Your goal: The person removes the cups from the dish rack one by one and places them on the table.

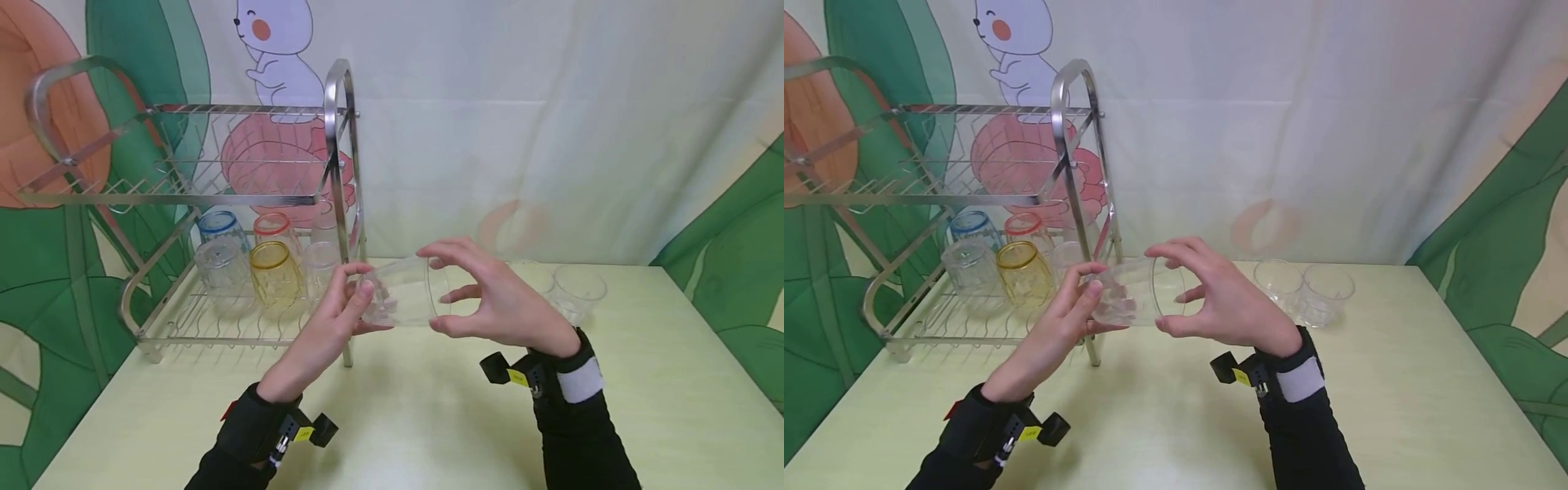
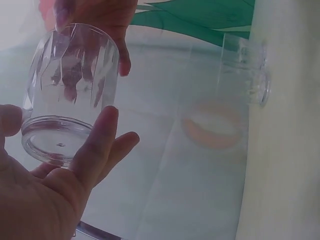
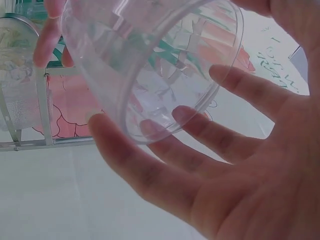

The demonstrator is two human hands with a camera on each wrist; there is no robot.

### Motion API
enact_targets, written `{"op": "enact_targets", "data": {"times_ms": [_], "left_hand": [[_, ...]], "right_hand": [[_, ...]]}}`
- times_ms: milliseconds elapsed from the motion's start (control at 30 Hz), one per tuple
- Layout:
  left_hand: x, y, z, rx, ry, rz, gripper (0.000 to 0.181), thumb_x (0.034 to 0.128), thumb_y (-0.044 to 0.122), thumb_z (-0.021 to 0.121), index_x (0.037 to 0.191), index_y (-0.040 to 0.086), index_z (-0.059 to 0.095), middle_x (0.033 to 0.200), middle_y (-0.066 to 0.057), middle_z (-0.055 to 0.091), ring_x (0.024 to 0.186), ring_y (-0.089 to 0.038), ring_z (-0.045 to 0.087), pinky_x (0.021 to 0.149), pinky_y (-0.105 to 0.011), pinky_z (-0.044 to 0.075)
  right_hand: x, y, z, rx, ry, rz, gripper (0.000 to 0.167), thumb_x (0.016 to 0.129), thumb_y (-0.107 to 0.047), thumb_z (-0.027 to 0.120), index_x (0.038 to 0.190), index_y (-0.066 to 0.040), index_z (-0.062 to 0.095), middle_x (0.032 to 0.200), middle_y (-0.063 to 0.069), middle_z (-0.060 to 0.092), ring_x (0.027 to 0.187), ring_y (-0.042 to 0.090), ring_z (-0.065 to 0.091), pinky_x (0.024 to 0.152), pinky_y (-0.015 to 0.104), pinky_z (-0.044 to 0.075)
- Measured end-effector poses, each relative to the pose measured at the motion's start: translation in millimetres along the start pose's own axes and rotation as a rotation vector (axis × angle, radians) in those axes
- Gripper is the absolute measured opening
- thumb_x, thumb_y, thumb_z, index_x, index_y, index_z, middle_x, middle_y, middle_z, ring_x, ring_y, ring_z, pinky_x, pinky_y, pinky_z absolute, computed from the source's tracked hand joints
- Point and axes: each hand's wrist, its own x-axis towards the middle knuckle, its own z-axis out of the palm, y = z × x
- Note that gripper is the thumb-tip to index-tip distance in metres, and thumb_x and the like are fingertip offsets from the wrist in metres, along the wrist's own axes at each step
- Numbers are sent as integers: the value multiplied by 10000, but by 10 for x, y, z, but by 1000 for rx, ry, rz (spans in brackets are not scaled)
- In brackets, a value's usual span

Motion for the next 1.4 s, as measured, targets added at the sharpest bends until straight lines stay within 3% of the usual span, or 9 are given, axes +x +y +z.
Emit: {"op": "enact_targets", "data": {"times_ms": [233, 433, 600, 767, 933, 1167, 1233, 1400], "left_hand": [[20, 23, -19, 27, -31, 8, 402, 1065, 331, 412, 1396, 154, 269, 1302, -197, 473, 1109, -329, 593, 873, -429, 544], [19, 65, -44, 65, -75, -16, 403, 1062, 312, 430, 1422, 192, 295, 1370, -157, 440, 1158, -328, 555, 881, -462, 536], [35, 114, -83, 169, -71, -9, 455, 1047, 375, 452, 1456, 213, 336, 1426, -97, 394, 1080, -282, 622, 906, -449, 522], [59, 144, -155, 268, 64, 73, 362, 1036, 296, 508, 1346, 107, 505, 1322, -79, 531, 954, -217, 660, 890, -419, 529], [117, 150, -242, 334, 235, 153, 248, 1024, 229, 543, 1213, 77, 598, 1179, -80, 598, 1024, -220, 593, 824, -428, 540], [259, 28, -415, 613, 480, 168, 239, 1019, 222, 537, 1148, 49, 638, 1196, -104, 554, 975, -242, 517, 729, -364, 433], [322, -21, -458, 692, 539, 169, 220, 1009, 197, 545, 1129, 46, 649, 1209, -127, 538, 921, -265, 509, 668, -379, 421], [423, -121, -564, 938, 670, 188, 181, 968, 128, 575, 1090, 38, 673, 1214, -181, 553, 998, -352, 537, 627, -472, 453]], "right_hand": [[18, -16, -27, -29, 21, -50, 734, 752, -35, 809, 1408, -147, 500, 1402, -50, 428, 1225, 218, 477, 773, 338, 579], [-9, -57, -67, -48, 32, -70, 725, 752, -48, 817, 1402, -168, 520, 1400, -37, 441, 1232, 198, 471, 757, 328, 581], [-36, -85, -135, -51, 49, -83, 730, 739, -11, 816, 1397, -126, 522, 1395, -23, 448, 1241, 202, 467, 751, 333, 582], [-107, -102, -257, -82, 66, -98, 738, 733, 26, 805, 1399, -106, 516, 1400, -14, 446, 1256, 224, 457, 753, 348, 583], [-241, -132, -438, -110, 130, -99, 782, 694, 121, 800, 1395, -65, 508, 1387, 26, 452, 1216, 258, 461, 752, 345, 582], [-431, -174, -645, -118, 219, -51, 797, 687, 188, 767, 1403, -39, 500, 1392, 94, 443, 1173, 243, 451, 758, 284, 569], [-485, -159, -700, -128, 256, -27, 801, 687, 192, 764, 1406, -39, 498, 1379, 103, 448, 1162, 241, 457, 764, 265, 563], [-597, -118, -805, -165, 330, 26, 814, 688, 192, 768, 1416, -53, 497, 1377, 109, 455, 1155, 244, 458, 754, 251, 559]]}}
